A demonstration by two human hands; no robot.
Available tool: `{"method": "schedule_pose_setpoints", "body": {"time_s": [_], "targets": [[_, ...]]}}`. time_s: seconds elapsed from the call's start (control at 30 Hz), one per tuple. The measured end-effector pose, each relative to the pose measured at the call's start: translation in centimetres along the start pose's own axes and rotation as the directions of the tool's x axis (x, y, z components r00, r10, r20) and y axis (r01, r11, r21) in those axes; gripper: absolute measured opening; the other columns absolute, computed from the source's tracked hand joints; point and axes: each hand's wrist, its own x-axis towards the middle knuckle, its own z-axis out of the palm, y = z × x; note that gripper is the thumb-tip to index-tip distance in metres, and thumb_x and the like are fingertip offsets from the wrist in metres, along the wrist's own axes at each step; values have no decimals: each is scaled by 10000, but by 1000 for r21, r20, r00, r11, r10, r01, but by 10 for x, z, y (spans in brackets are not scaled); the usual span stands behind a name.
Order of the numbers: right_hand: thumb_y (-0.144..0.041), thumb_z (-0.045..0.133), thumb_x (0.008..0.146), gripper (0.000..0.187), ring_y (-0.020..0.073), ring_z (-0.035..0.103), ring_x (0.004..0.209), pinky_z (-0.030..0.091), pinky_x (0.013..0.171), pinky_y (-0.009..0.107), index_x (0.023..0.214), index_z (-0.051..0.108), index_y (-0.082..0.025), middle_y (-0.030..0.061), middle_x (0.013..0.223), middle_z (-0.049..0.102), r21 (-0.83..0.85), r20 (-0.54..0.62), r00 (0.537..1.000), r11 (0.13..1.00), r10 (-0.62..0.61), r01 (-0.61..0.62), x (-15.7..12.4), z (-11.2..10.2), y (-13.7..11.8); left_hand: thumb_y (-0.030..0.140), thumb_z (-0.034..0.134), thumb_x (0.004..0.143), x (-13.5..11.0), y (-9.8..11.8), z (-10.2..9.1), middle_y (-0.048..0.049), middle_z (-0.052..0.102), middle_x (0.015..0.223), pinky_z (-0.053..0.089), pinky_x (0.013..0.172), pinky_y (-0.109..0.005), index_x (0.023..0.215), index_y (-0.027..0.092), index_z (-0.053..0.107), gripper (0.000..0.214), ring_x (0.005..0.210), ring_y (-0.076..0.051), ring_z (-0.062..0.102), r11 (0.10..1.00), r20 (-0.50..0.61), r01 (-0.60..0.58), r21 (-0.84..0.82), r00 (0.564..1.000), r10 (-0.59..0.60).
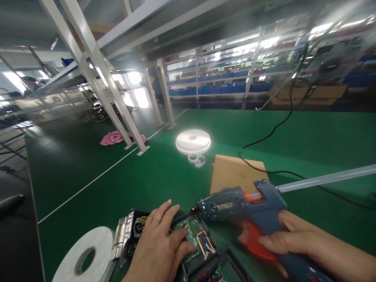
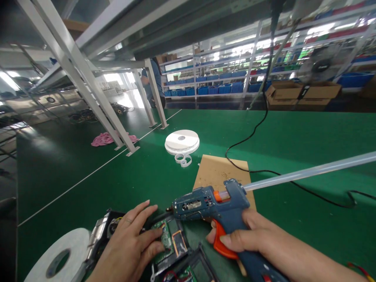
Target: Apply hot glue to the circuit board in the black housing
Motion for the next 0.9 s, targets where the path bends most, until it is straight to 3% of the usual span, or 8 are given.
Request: {"method": "schedule_pose_setpoints", "body": {"time_s": [0.1,0.17,0.3,0.5,0.67,0.8,0.9], "targets": [[-408,859,637,381,176,683,636,541,579,230,959,774,-223,35,831,736,-40,13,998,997,64,-64,-3,2,0,508,605,911,-10,0,2,-77,582,1364,576,916,-606,1110,377,700,257,1264,-368,545,992,-53,-12,129,998,19],[-421,837,649,404,199,695,692,542,605,243,992,765,-221,32,826,737,-150,-27,998,987,53,-57,-3,2,2,463,587,932,-17,0,9,-71,604,1319,590,935,-547,1148,362,687,259,1221,-330,580,988,-92,2,157,996,13],[-484,784,694,425,237,685,843,527,682,265,1024,737,-220,38,940,745,-344,-38,999,939,-36,21,-1,3,10,356,511,985,-25,0,21,-61,634,1270,544,1047,-454,1201,280,665,276,1211,-264,596,993,-11,-46,113,999,47],[-543,750,686,465,267,656,866,517,737,327,994,709,-198,53,937,728,-414,-89,993,910,-74,31,0,20,6,296,496,994,-21,8,22,-76,686,1182,572,1009,-466,1072,209,703,237,1151,-267,636,995,-77,-55,83,995,62],[-492,738,671,440,309,651,963,509,862,390,981,684,-185,77,1012,734,-459,-122,983,886,-135,65,-1,36,-3,220,561,961,-18,12,24,-21,710,1126,531,1065,-493,932,211,706,147,1144,-261,635,991,-32,-112,78,993,115],[-498,742,664,402,353,631,1077,526,919,409,911,680,-186,86,1018,728,-495,-157,974,866,-166,67,1,38,-3,263,566,964,-19,12,27,-45,694,1170,533,1063,-480,981,207,707,153,1171,-268,622,998,-27,-49,36,998,50],[-475,755,668,431,360,645,1067,570,852,401,984,684,-190,93,1069,725,-508,-172,967,858,-188,76,3,36,-1,279,534,981,-19,11,27,-56,693,1162,543,1049,-481,1006,202,708,191,1171,-270,621,1000,-47,-14,19,999,15]]}}
